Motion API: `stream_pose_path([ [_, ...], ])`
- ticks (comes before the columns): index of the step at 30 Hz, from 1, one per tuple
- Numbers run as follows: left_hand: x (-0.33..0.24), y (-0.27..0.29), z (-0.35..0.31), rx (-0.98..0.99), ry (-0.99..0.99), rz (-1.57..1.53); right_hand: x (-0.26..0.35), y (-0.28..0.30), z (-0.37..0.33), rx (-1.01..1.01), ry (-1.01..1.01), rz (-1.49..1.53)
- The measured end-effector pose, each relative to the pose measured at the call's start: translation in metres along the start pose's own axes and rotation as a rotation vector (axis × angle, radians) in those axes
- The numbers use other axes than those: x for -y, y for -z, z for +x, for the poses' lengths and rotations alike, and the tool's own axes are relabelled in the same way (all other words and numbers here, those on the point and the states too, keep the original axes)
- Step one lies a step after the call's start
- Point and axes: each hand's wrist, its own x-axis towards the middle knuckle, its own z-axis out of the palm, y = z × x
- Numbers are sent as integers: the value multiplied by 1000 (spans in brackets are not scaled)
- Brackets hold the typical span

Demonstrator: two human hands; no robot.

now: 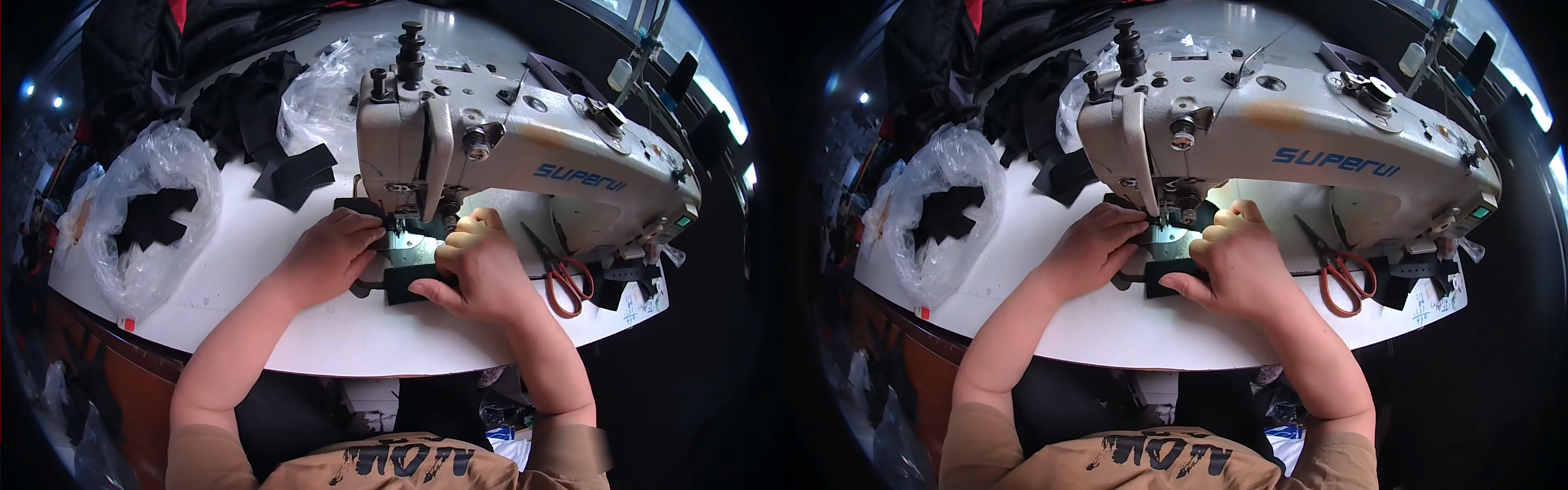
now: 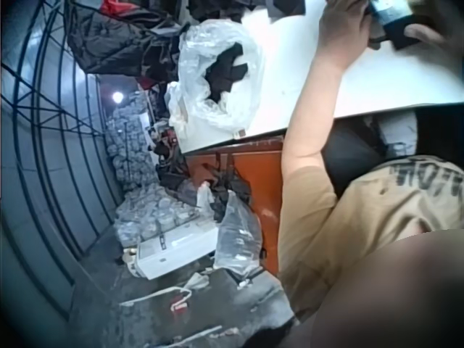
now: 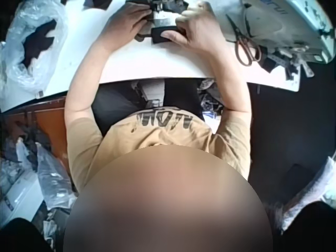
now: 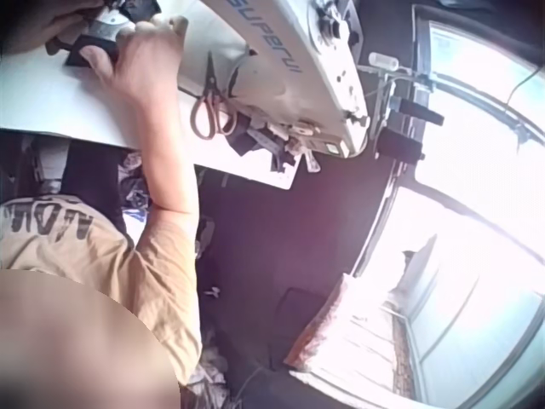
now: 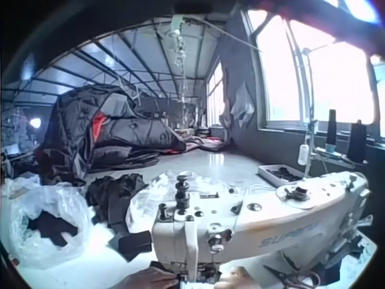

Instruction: Sewing pieces of black fabric together using an industrial sewing machine.

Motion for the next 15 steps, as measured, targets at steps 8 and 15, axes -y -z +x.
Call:
stream_pose_path([
  [8,9,-3,1,-42,-8,-79,-8,-12,-2,-98,-102,-65],
  [15,22,-12,6,-107,69,30,-2,-10,0,-203,-311,-46],
])
